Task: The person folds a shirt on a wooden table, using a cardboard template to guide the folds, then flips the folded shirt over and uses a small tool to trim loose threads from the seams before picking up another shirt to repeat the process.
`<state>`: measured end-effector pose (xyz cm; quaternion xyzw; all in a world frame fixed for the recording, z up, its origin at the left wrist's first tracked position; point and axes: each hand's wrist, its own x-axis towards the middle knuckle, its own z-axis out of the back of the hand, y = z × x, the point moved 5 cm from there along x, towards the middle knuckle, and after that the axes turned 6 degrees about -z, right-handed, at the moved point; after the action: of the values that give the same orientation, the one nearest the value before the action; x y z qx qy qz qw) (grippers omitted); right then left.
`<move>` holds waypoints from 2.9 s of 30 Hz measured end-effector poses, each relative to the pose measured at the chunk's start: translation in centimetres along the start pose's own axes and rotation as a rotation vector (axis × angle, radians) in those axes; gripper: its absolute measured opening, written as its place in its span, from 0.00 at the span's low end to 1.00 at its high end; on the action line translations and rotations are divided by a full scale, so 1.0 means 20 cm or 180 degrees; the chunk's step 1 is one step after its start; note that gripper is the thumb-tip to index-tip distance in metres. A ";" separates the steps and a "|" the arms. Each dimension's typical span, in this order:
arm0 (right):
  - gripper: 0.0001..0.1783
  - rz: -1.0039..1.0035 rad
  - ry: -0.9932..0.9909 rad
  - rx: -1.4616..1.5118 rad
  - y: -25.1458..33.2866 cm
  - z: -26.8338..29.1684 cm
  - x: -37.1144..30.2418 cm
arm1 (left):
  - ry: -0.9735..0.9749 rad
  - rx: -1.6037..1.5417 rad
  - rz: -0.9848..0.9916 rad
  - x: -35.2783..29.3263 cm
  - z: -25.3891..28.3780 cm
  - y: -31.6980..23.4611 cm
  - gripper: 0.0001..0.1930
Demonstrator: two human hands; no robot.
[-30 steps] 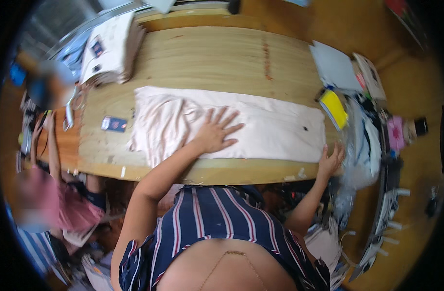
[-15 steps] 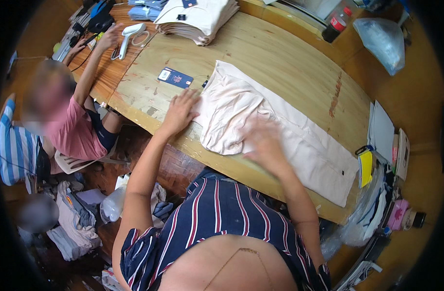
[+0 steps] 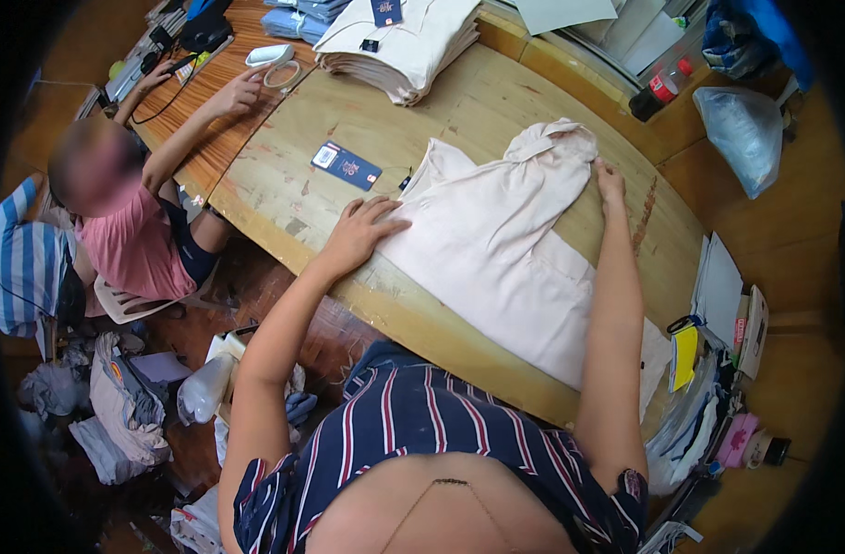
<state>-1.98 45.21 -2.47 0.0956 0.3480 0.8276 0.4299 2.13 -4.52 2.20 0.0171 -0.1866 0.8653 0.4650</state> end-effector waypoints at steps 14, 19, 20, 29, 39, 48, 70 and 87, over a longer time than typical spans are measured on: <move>0.14 0.1813 0.1197 0.1574 0.71 0.30 -0.55 | 0.0263 0.0530 0.0401 0.05 0.02 0.01 0.17; 0.15 0.1402 0.0788 0.2220 0.06 0.95 -1.07 | -0.0100 0.0259 0.0281 0.08 0.02 0.00 0.23; 0.14 0.1407 0.0909 0.2266 -0.09 0.97 -1.15 | -0.0202 0.0196 0.0286 0.08 0.02 0.01 0.23; 0.18 0.1009 0.0847 0.1747 -0.81 0.84 -1.40 | 0.0131 0.0402 0.0268 0.07 0.06 -0.02 0.24; 0.19 -0.1096 -0.1844 -0.1046 -1.12 1.03 -1.58 | 0.0049 0.0231 -0.0596 0.35 -0.22 -0.77 0.27; 0.31 -0.1241 -0.1549 -0.1630 -1.03 0.82 -1.85 | 0.0684 0.0693 -0.0071 0.13 -0.16 -0.34 0.25; 0.20 0.2502 -0.0607 -0.0264 -0.02 0.44 -1.88 | 0.1361 -0.6587 0.1659 0.51 -0.52 -0.86 0.33; 0.18 0.2736 -0.0153 -0.0838 -0.14 0.25 -2.08 | -0.0317 -0.0901 -0.0459 0.58 -0.21 -0.76 0.21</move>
<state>27.54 16.47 5.24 0.1952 0.1584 0.9658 0.0635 8.53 13.67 5.29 0.0077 -0.3277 0.7928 0.5138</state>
